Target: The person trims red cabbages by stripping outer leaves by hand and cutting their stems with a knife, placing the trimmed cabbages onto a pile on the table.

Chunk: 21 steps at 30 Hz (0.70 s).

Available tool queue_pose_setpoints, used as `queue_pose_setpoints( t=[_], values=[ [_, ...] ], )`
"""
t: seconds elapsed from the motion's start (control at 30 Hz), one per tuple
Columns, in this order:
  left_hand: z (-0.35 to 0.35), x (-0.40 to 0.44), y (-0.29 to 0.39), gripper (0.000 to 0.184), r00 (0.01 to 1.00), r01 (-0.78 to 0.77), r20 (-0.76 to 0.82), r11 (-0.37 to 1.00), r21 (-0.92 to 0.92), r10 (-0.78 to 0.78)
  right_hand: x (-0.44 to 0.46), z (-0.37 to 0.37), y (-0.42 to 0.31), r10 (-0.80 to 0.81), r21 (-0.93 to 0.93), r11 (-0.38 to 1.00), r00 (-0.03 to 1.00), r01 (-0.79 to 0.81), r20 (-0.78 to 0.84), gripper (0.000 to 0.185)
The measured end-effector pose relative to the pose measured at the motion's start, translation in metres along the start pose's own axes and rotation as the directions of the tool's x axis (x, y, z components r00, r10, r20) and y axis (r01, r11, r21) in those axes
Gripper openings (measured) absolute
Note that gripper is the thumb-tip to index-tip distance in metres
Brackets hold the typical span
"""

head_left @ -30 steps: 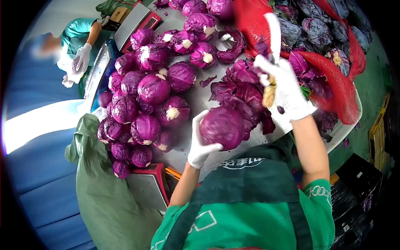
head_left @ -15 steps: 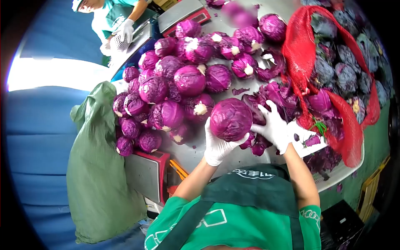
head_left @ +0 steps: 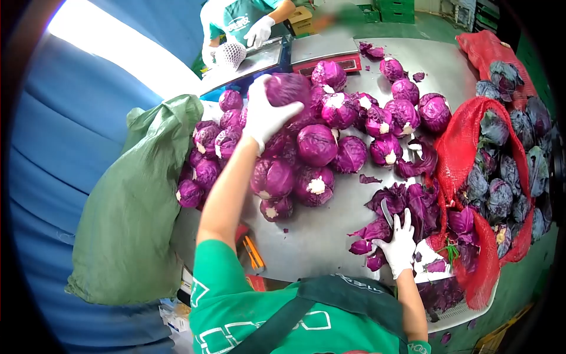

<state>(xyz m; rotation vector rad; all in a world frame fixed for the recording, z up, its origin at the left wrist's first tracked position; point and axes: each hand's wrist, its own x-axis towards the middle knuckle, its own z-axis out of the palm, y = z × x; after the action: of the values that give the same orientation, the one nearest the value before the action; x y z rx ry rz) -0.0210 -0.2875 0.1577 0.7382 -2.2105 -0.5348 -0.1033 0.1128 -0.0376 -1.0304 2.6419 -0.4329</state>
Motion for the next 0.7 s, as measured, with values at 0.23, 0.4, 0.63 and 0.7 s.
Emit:
queue_pose_setpoints(
  t=[0.23,0.4,0.63,0.7],
  values=[
    [-0.003,0.065,-0.097,0.082,0.950,0.073,0.190,0.768,0.636,-0.248,-0.019,-0.014,0.028,0.058,-0.064,0.997,0.991,-0.051,0.121,0.104],
    [-0.009,0.079,-0.224,0.101,0.783,0.319,0.343,0.808,0.494,-0.519,-0.054,-0.016,0.085,0.111,-0.039,0.993,0.987,-0.107,0.114,0.093],
    [0.016,0.091,-0.098,0.078,0.949,-0.300,0.282,0.683,0.666,0.142,-0.118,-0.053,0.159,0.291,-0.138,0.948,0.957,-0.287,0.011,0.087],
    [0.046,0.084,-0.051,0.073,0.887,-0.441,0.355,0.774,0.455,0.296,-0.144,-0.070,0.185,0.430,-0.190,0.887,0.903,-0.420,0.013,0.088]
  ],
)
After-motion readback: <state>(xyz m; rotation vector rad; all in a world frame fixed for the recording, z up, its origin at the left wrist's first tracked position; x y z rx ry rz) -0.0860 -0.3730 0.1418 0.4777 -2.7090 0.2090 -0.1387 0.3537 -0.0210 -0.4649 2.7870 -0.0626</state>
